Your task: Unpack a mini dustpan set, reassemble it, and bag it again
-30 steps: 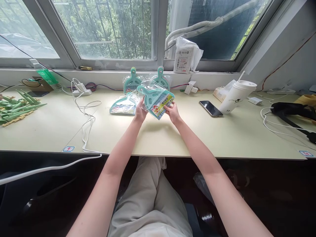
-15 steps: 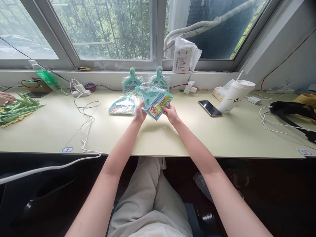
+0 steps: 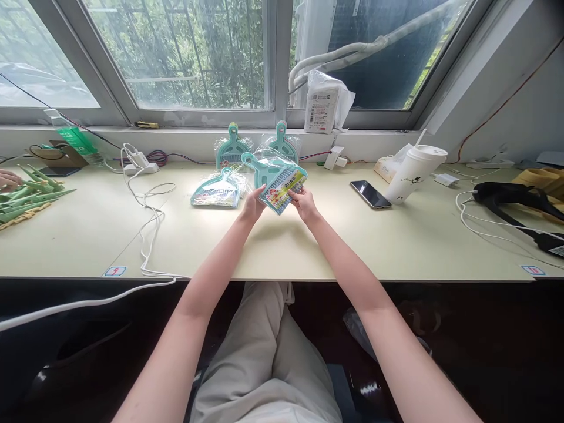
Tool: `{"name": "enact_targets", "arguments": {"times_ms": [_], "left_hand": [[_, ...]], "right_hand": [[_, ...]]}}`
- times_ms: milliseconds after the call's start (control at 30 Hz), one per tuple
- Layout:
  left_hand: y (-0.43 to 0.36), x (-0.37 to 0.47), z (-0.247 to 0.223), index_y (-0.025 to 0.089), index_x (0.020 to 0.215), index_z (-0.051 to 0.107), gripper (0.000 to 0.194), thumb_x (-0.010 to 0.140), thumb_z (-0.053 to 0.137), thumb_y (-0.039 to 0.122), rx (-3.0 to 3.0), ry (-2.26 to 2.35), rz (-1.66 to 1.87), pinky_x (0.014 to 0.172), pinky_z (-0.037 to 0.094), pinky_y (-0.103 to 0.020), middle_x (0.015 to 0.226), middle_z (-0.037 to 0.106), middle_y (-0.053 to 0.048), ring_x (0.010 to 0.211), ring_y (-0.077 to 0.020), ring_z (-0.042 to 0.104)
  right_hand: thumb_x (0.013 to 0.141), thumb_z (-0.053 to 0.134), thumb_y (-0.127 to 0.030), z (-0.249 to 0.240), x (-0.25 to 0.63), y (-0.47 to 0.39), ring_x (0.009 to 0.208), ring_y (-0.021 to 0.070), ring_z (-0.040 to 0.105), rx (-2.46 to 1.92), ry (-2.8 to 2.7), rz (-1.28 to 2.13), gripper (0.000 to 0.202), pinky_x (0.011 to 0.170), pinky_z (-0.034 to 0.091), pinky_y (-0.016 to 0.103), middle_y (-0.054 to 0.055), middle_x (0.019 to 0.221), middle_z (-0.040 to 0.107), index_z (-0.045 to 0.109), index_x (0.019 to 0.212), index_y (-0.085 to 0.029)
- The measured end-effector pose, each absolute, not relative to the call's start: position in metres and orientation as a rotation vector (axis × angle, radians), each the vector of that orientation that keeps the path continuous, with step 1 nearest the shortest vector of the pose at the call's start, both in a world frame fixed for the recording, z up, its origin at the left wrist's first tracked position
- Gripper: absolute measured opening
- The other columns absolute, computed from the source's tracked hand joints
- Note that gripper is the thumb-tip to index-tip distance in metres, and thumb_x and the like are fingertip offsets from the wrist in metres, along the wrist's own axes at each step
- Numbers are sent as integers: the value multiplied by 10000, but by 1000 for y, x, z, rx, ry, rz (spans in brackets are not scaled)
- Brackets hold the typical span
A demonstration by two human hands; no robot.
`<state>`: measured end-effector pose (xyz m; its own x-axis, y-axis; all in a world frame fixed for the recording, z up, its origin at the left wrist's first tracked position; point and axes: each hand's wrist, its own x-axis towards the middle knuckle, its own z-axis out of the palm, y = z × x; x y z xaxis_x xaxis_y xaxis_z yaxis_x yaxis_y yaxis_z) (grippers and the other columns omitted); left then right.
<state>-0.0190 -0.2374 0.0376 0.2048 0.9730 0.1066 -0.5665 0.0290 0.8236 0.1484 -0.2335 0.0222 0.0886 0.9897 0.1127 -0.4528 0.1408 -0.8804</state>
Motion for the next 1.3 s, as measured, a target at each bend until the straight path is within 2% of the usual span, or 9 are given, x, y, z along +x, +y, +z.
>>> {"name": "enact_targets", "arguments": {"times_ms": [133,333,433,567,733,833,967,1133,1300], "left_hand": [[-240,-11,36,138,1053,701,275,803,656,243,922,588,1233,954,520,-364,1006,748,-78,1059,-248,680],[-242,-11,37,150,998,722,251,780,681,265,1001,609,1202,871,514,-308,1041,744,-73,1028,-220,678],[-243,-12,38,157,1033,720,295,774,692,294,1051,617,1186,854,511,-307,1079,736,-80,1044,-228,669],[-246,-11,38,202,1149,692,408,771,716,356,1152,613,1103,910,506,-359,1183,708,-86,1118,-256,651],[-252,-6,40,282,1292,627,559,779,705,488,1286,575,847,931,494,-423,1281,668,-109,1070,-303,688],[-259,0,40,291,1285,637,528,790,708,462,1331,525,728,944,488,-437,1317,645,-123,1210,-327,611],[-265,7,44,283,1214,671,444,784,732,377,1266,513,942,990,467,-410,1345,629,-79,1334,-296,506],[-261,-1,54,233,1210,652,396,848,633,392,1116,468,1253,1016,458,-380,1235,685,-72,1269,-266,562],[-256,-7,51,179,1153,675,383,816,650,359,1112,513,1202,1000,465,-377,1192,702,-85,1221,-286,592]], "right_hand": [[675,828,-238,25,150,-234,1083,237,679,-793,-866,1191,356,973,576,404,50,1003,732,588,937,-211],[679,802,-186,31,150,-237,1067,228,684,-783,-836,1213,329,983,570,395,36,984,731,589,928,-210],[682,798,-174,34,152,-239,1063,226,686,-775,-851,1222,324,986,569,396,38,980,734,595,932,-208],[684,799,-192,39,156,-241,1091,231,675,-770,-862,1182,336,976,576,394,36,1001,737,602,955,-215],[674,818,-244,46,160,-242,1110,253,670,-740,-908,1141,352,959,589,399,49,1016,735,607,954,-221],[677,822,-262,49,160,-244,1123,259,666,-714,-909,1141,366,960,593,405,49,1036,737,614,977,-227],[680,817,-248,50,158,-244,1169,249,646,-676,-861,1144,404,996,577,405,43,1085,733,606,1025,-233],[672,818,-229,44,156,-242,1186,240,637,-657,-857,1157,418,1004,574,400,42,1089,729,600,1029,-237],[671,827,-256,42,152,-244,1150,249,654,-657,-882,1168,414,969,591,409,34,1070,736,616,1027,-243]]}}
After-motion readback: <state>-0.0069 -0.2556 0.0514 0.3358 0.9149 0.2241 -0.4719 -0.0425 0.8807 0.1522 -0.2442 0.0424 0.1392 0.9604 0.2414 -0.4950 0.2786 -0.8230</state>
